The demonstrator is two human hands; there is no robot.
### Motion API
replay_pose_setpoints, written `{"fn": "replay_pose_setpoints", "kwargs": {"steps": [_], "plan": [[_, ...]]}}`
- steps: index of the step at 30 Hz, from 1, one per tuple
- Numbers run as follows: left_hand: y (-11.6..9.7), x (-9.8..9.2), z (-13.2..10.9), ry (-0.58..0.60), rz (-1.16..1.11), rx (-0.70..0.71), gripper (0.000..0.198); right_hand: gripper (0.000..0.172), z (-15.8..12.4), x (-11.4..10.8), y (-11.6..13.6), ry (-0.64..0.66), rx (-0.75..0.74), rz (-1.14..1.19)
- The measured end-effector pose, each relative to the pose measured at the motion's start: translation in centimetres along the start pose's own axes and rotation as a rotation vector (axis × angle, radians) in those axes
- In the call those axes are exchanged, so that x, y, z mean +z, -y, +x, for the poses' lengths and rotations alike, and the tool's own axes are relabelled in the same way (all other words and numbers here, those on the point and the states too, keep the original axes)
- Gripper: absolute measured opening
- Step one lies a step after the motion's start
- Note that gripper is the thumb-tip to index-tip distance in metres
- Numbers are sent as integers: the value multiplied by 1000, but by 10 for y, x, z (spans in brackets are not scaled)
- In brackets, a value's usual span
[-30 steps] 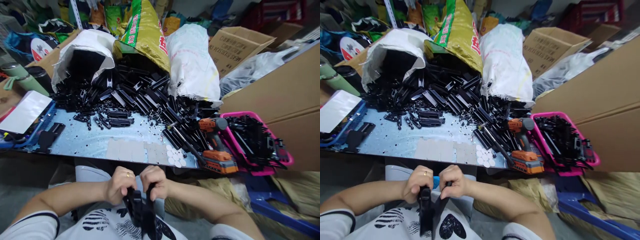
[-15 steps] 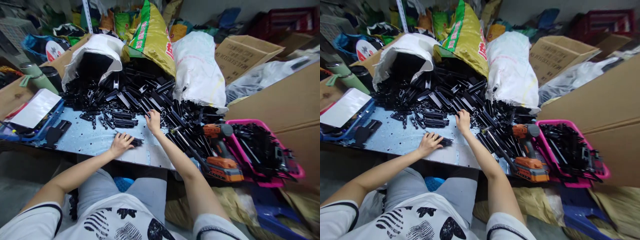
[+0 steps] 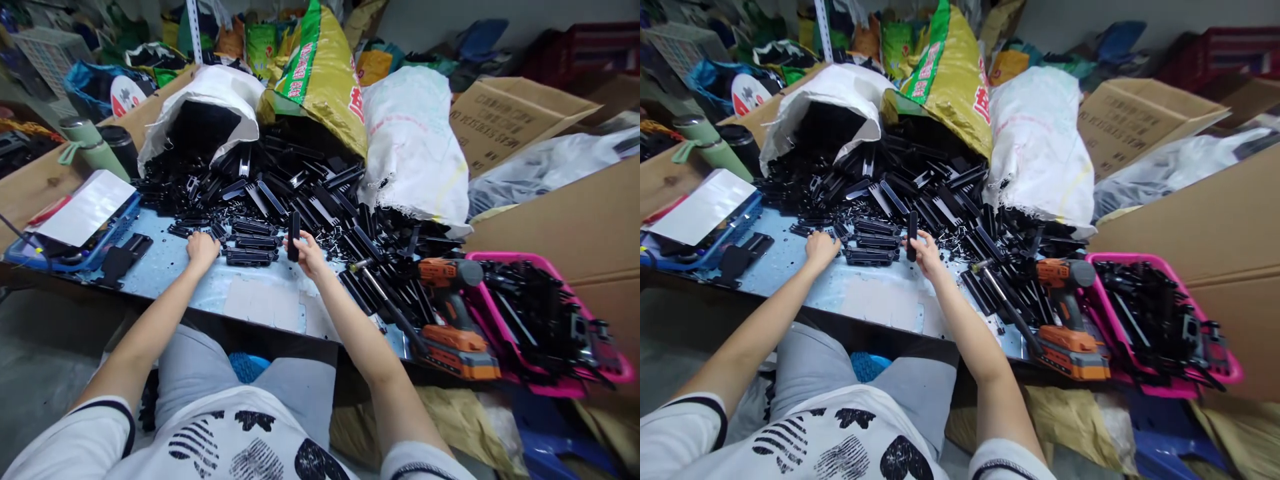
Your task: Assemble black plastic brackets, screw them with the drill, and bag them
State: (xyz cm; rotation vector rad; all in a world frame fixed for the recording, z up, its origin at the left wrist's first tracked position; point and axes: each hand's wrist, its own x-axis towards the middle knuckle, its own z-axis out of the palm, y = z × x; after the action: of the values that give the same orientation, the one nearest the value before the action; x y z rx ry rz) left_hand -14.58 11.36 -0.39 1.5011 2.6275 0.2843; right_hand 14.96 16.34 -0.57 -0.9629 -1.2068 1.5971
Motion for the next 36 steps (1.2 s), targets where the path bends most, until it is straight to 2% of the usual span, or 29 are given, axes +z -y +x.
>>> {"fn": "replay_pose_setpoints", "kwargs": {"steps": [2,4,6,9,11,13,14,16,20,22,25,28,32,36], "plan": [[-3,2,3,25,6,-22,35,63,-26,9,-2,90,-27,50],[0,3,0,12,19,1,34,65,-50,13,-5,126,-86,-60],[9,3,-7,-9,28,64,33,57,-73,14,-8,88,-183,-315],[26,3,-23,-25,2,167,27,42,-107,18,-14,45,-312,-852],[32,0,-38,-57,-74,202,25,43,-125,23,-20,146,-365,-1119],[30,-6,-58,-67,-204,217,24,48,-136,28,-25,265,-384,-1219],[26,-9,-70,-48,-288,226,23,47,-138,30,-26,283,-379,-1217],[12,-14,-96,58,-489,274,20,42,-135,34,-27,236,-334,-1108],[-27,-19,-142,354,-915,378,30,49,-117,48,-18,88,-109,-515],[-42,-20,-155,395,-1034,398,42,55,-113,56,-13,86,6,-265],[-51,-21,-162,280,-991,505,46,56,-112,56,-6,131,-3,-190],[-50,-22,-164,139,-815,640,38,54,-113,40,1,205,-150,-382],[-48,-20,-168,97,-728,736,36,50,-114,22,11,282,-395,-684],[-50,-19,-168,7,-778,792,36,49,-118,18,18,235,-518,-732]]}}
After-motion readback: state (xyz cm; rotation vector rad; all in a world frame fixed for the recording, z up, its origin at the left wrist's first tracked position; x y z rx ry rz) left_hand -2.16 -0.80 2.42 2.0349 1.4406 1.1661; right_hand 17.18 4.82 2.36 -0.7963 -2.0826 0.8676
